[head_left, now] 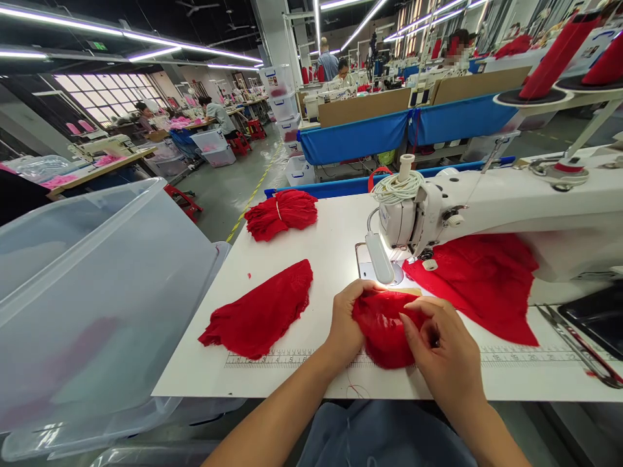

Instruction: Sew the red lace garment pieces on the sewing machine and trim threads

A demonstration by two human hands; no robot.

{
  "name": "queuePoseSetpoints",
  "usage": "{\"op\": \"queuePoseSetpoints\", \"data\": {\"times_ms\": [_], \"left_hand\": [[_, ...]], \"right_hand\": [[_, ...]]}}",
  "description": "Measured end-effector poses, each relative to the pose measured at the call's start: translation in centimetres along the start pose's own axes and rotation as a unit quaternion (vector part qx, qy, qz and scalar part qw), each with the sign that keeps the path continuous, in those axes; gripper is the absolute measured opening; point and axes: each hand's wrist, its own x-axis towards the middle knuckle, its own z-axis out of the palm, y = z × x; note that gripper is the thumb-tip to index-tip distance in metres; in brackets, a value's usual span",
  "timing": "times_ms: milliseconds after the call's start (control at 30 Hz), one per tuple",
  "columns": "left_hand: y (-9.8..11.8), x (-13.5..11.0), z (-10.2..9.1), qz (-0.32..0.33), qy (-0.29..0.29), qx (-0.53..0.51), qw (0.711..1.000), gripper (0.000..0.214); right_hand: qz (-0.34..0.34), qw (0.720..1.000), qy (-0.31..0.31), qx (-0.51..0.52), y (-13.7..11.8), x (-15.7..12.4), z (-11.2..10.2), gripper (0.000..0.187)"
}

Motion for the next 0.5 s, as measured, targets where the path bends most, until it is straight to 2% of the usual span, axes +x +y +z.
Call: {"op": "queuePoseSetpoints", "data": {"times_ms": [67,167,233,333,400,433,500], "left_hand": [[0.1,0.1,0.0,-0.005,0.005,-0.009,1.000,0.017],[0.3,0.2,0.0,-0.010,0.004,-0.001,1.000,0.012],[0.4,0.2,0.0,-0.010,-0.001,0.015,1.000,0.009],[0.4,0.2,0.0,-0.036,-0.005,0.021,0.999,0.003],[0.5,0.1,-0.1,-0.113,-0.041,-0.028,0.992,0.013],[0.7,0.0,-0.2,-0.172,-0.080,-0.067,0.980,0.018],[1.2,-0.2,-0.6,-0.285,-0.170,-0.148,0.932,0.028]], "right_hand": [[-0.042,0.998,-0.041,-0.005,-0.2,-0.4,0.2,0.010],[-0.111,0.986,-0.096,-0.076,-0.5,-1.5,0.8,0.021],[-0.109,0.985,-0.089,-0.102,-0.5,-1.9,0.9,0.019],[-0.059,0.993,-0.042,-0.091,-0.2,-1.4,-0.1,0.020],[-0.030,0.992,0.001,-0.125,0.2,-0.8,-1.0,0.019],[-0.024,0.988,0.020,-0.150,0.5,-0.5,-1.4,0.019],[-0.021,0.985,0.037,-0.167,0.9,-0.2,-1.8,0.019]]}}
